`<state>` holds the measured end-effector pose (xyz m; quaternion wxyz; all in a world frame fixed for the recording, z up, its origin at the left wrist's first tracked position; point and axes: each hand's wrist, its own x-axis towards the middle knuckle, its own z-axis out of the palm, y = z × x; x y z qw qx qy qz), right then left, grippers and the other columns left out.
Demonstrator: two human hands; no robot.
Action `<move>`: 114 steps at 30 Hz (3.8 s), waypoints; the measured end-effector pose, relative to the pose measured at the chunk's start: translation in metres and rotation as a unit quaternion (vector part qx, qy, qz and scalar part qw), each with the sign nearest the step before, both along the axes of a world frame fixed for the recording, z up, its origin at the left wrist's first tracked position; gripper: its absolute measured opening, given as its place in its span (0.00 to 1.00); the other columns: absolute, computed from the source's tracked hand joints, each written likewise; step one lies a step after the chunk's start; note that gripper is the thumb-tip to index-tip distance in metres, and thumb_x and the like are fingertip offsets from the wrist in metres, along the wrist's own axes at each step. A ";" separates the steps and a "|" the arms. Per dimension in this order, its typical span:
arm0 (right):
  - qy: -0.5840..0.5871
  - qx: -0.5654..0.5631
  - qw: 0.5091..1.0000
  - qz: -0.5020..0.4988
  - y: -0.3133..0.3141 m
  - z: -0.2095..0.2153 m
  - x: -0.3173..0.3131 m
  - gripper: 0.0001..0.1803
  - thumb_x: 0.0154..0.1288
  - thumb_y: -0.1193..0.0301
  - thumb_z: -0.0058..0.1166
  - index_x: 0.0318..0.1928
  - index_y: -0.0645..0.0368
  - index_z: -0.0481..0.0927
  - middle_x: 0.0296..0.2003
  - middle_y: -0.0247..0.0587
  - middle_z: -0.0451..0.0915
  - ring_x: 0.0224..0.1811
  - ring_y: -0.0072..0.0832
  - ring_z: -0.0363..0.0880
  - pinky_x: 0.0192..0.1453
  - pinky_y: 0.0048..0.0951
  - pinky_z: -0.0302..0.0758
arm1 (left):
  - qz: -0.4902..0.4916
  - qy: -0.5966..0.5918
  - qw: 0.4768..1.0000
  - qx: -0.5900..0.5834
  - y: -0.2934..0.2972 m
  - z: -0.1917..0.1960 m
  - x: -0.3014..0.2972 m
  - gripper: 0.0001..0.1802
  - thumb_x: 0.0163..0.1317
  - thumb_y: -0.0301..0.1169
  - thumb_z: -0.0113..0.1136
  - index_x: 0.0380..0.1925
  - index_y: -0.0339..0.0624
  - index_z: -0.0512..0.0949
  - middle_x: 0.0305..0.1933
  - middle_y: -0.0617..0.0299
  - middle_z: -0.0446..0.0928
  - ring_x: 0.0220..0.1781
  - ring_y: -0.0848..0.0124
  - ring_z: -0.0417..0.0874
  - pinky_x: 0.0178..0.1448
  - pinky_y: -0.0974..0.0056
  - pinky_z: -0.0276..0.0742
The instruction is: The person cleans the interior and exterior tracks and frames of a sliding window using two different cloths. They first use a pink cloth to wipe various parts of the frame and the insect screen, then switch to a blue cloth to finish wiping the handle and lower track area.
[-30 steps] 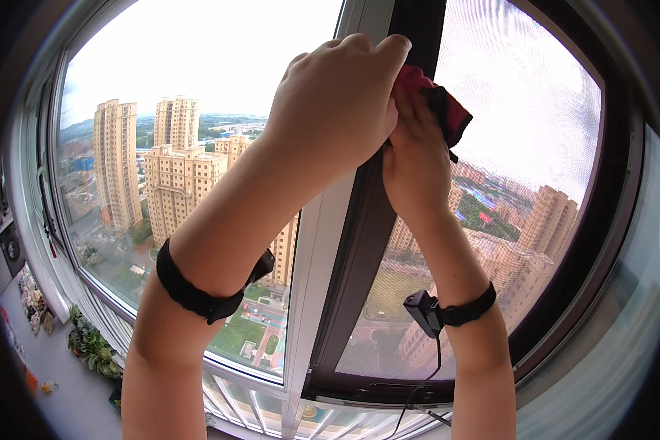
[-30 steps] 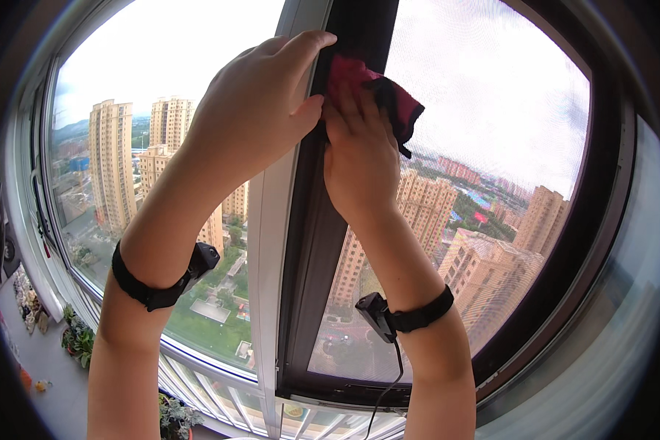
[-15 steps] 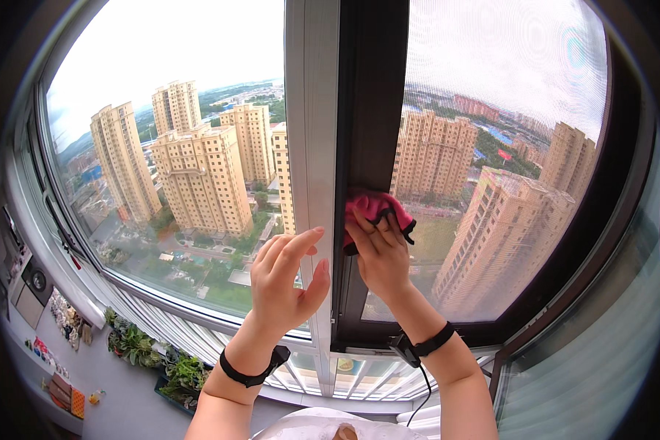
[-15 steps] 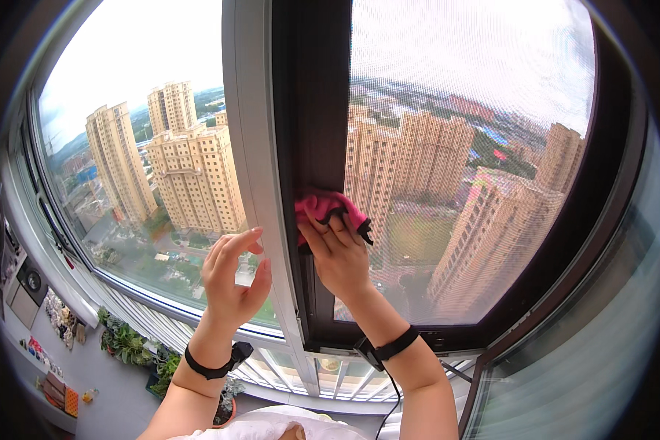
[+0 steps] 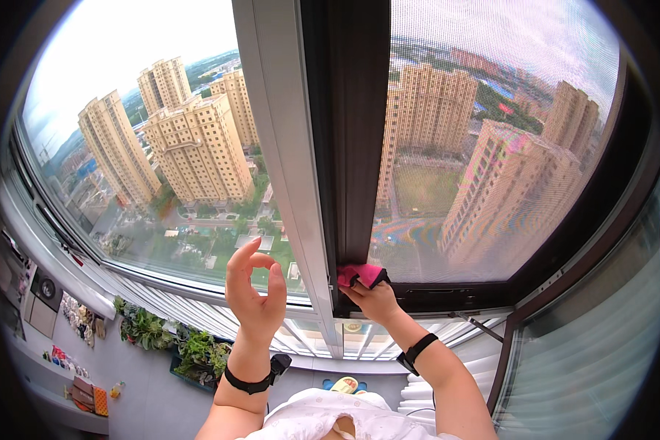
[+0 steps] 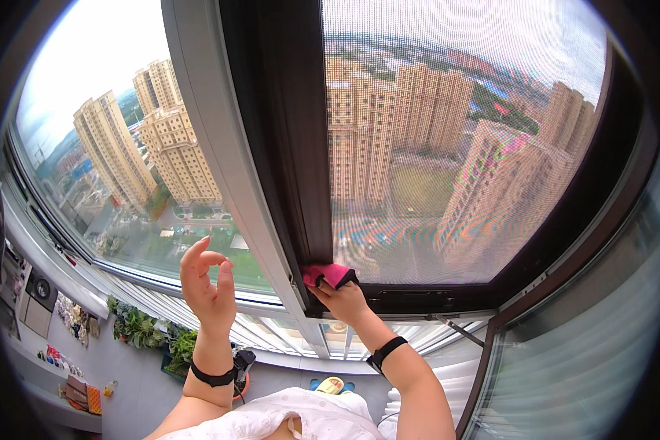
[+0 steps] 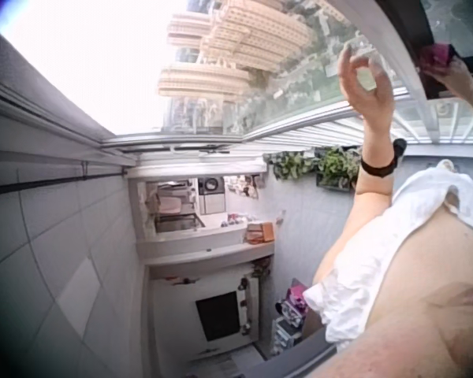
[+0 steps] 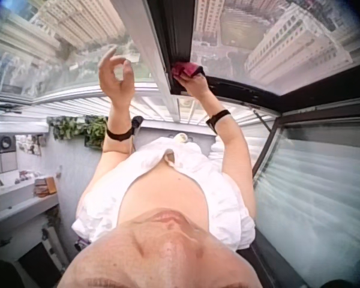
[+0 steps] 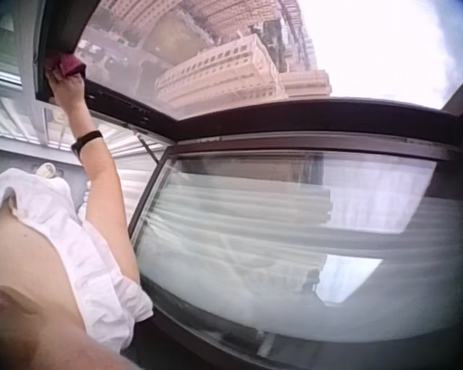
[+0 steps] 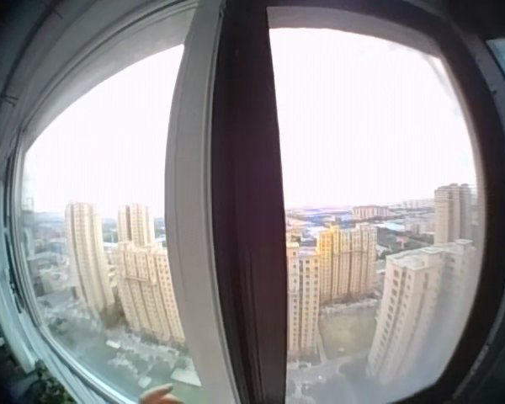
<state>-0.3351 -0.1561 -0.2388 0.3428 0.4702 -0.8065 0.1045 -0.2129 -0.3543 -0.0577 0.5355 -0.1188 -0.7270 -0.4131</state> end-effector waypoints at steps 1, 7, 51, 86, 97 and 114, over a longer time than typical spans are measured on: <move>0.026 -0.008 0.999 0.017 0.001 0.014 -0.004 0.22 0.53 0.67 0.51 0.50 0.36 0.80 0.40 0.24 0.79 0.50 0.26 0.76 0.52 0.34 0.75 | 0.016 -0.019 0.999 0.020 -0.003 -0.003 0.001 0.23 0.55 0.16 0.53 0.53 0.34 0.68 0.32 0.61 0.74 0.34 0.76 0.75 0.46 0.70 0.70; 0.092 -0.157 0.983 -0.004 -0.019 0.121 -0.013 0.20 0.55 0.71 0.49 0.50 0.47 0.80 0.35 0.25 0.78 0.48 0.26 0.74 0.57 0.35 0.70 | -0.012 -0.066 0.993 0.096 0.002 -0.019 0.001 0.23 0.55 0.16 0.54 0.53 0.35 0.68 0.33 0.61 0.74 0.33 0.76 0.76 0.46 0.72 0.69; -0.427 -0.090 0.897 -0.076 -0.030 -0.043 0.028 0.16 0.54 0.78 0.49 0.44 0.55 0.81 0.37 0.46 0.80 0.43 0.44 0.75 0.48 0.41 0.74 | -0.135 -0.084 0.979 0.129 0.027 -0.027 0.013 0.15 0.63 0.18 0.48 0.51 0.32 0.68 0.22 0.63 0.72 0.21 0.79 0.71 0.26 0.76 0.67; -0.625 -0.724 0.191 0.220 0.102 0.030 0.076 0.21 0.68 0.65 0.46 0.58 0.61 0.67 0.54 0.45 0.74 0.57 0.37 0.74 0.63 0.38 0.70 | -0.282 -0.190 0.935 0.101 0.085 -0.022 -0.040 0.12 0.57 0.17 0.56 0.41 0.38 0.78 0.23 0.66 0.74 0.25 0.82 0.74 0.31 0.77 0.70; -0.073 -0.514 0.829 0.209 -0.006 0.269 0.010 0.21 0.57 0.83 0.49 0.52 0.63 0.68 0.53 0.48 0.72 0.52 0.30 0.72 0.58 0.28 0.67 | -0.233 0.005 0.971 0.056 0.051 0.057 -0.030 0.15 0.54 0.13 0.51 0.42 0.34 0.77 0.23 0.64 0.75 0.25 0.80 0.77 0.30 0.76 0.70; 0.526 -0.108 0.825 -0.177 -0.010 0.513 -0.053 0.20 0.63 0.68 0.48 0.55 0.62 0.72 0.47 0.45 0.77 0.52 0.34 0.77 0.52 0.31 0.76 | -0.029 0.311 0.950 -0.019 0.133 0.349 -0.088 0.17 0.50 0.27 0.55 0.42 0.33 0.76 0.35 0.48 0.77 0.43 0.53 0.77 0.48 0.53 0.73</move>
